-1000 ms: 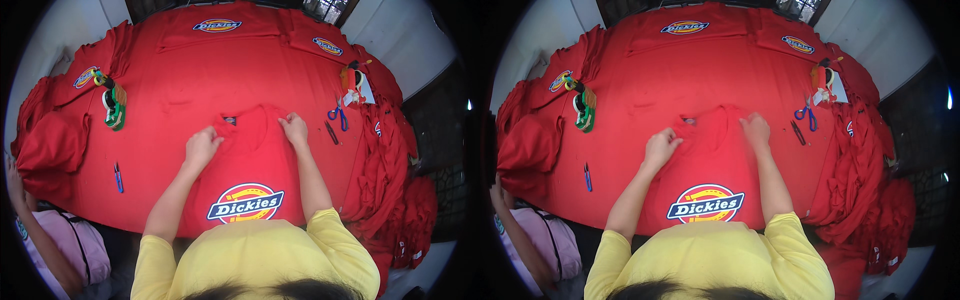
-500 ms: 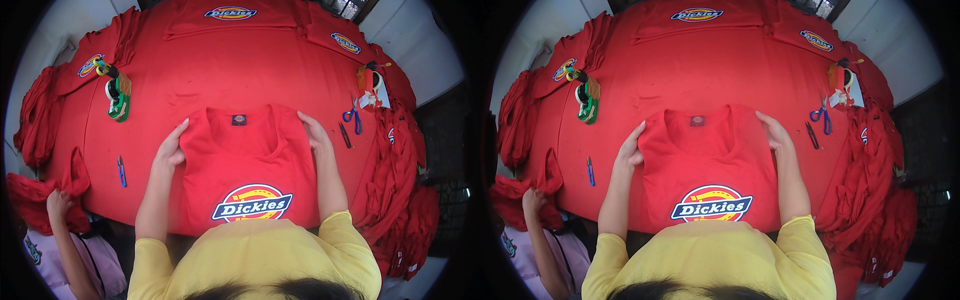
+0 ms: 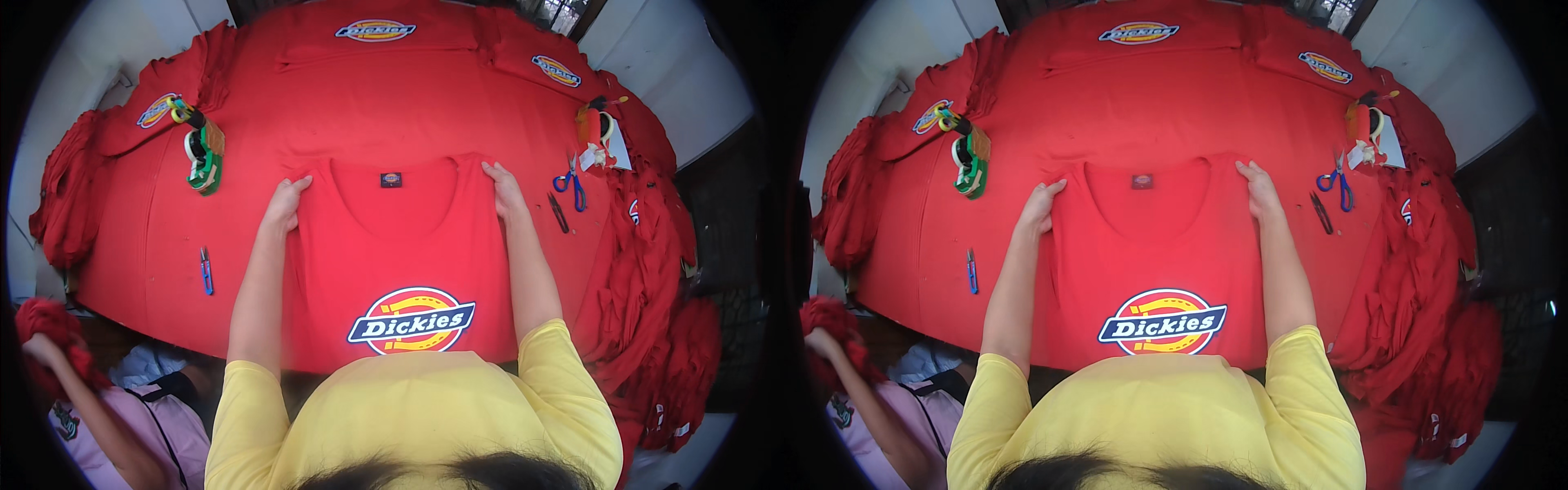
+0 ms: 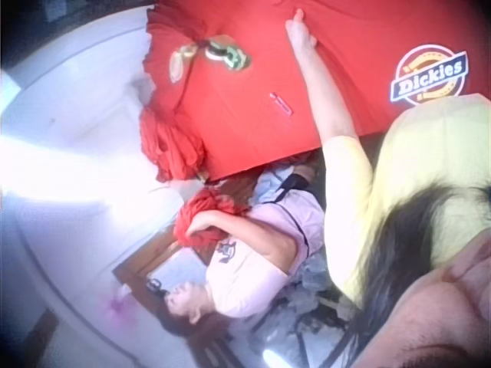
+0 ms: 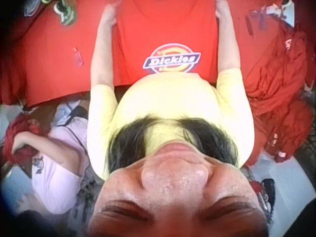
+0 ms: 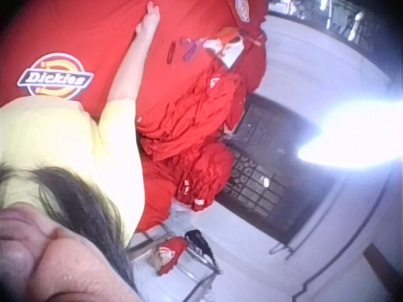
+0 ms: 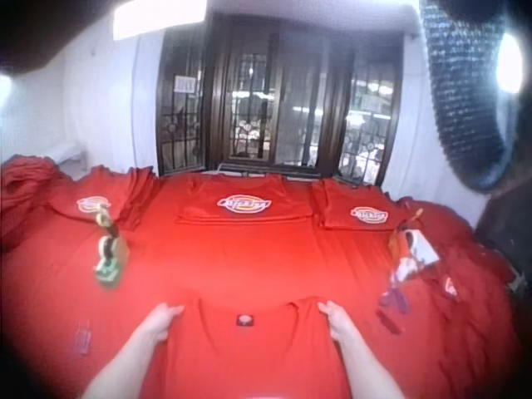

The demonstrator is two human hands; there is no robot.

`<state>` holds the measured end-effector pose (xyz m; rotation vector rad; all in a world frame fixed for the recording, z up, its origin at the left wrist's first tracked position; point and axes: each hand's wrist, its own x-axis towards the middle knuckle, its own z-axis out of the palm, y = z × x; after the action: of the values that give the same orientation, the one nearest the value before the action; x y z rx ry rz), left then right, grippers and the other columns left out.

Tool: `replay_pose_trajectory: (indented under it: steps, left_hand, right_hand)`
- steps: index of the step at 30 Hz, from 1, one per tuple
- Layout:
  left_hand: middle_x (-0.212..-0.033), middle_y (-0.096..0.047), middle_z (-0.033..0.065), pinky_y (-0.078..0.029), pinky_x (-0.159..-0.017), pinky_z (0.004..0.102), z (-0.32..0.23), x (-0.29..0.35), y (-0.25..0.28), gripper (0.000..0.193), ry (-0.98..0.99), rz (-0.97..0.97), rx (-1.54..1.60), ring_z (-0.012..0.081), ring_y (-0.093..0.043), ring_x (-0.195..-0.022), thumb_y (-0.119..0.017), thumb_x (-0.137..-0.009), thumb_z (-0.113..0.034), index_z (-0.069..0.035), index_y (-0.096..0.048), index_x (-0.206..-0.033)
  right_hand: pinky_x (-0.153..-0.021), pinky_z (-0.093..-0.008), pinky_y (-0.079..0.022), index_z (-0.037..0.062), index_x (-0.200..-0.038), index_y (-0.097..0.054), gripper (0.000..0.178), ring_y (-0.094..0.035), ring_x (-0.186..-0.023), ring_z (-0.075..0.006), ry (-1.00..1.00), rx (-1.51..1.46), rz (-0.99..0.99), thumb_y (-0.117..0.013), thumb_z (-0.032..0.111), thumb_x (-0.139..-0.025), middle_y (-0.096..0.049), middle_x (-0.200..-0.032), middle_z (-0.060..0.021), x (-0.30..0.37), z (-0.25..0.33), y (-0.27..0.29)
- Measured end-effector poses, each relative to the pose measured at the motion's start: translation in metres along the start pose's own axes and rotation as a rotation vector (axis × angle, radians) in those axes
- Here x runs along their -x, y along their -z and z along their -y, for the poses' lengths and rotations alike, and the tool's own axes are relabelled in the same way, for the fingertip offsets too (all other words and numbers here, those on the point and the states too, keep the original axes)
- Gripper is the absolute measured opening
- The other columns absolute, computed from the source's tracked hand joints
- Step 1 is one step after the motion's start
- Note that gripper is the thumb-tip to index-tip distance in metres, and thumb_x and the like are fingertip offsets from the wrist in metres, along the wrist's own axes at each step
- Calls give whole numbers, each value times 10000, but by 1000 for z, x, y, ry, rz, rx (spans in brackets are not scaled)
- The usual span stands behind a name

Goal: The person picks up red tank tops from a large pile on a table, spreads them out to check the logo and neckline, folds the side of one garment, and then moves away to place it in a different pile.

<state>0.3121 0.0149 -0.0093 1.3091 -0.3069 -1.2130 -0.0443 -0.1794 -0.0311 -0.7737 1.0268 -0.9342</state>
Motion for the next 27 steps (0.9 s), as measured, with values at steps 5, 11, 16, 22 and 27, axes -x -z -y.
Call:
replay_pose_trajectory:
  steps: [5, 11, 16, 22, 27]
  left_hand:
    - [-1162, -604, 129, -490, -954, 395, 9, 46, -1, 343, -125, 318, 33, 244, -588, -1093, -569, -905, -94, 31, -506, -1219]
    - [-1246, -573, 103, -427, -996, 375, 21, 196, 45, 472, 116, 512, -91, 220, -554, -1149, -673, -847, -149, 17, -511, -1258]
    - [-904, -652, 80, -490, -747, 334, -30, 341, 69, 246, -282, 590, -147, 158, -621, -807, -701, -724, -76, 28, -627, -935]
    - [-628, -604, 153, -498, -563, 355, -41, 394, 64, 156, -786, 849, 365, 236, -636, -563, -662, -540, 51, 6, -538, -623]
    - [-627, -620, 151, -479, -543, 333, -41, 392, 46, 174, -721, 927, 262, 259, -625, -534, -714, -552, 22, 63, -579, -654]
  right_hand:
    - [-993, -413, -443, 1, -1258, -507, 397, -546, -1158, -260, -193, -324, 455, -525, 232, -935, -579, -1222, -148, 51, 14, 4]
    - [-990, -421, -451, -11, -1279, -481, 524, -564, -1131, -248, -479, 10, 742, -691, 126, -819, -564, -1246, -121, 235, -25, 31]
    - [-990, -380, -421, -61, -1318, -407, 670, -550, -1128, -243, -153, -283, 853, -711, 101, -743, -553, -1226, -141, 342, 13, 82]
    - [-994, -384, -419, -73, -1305, -417, 609, -551, -1131, -258, 554, -145, 612, -655, 114, -776, -556, -1224, -160, 365, 111, 122]
    - [-997, -387, -417, -83, -1295, -425, 564, -551, -1133, -270, 724, -68, 558, -608, 126, -804, -559, -1221, -176, 373, 136, 115]
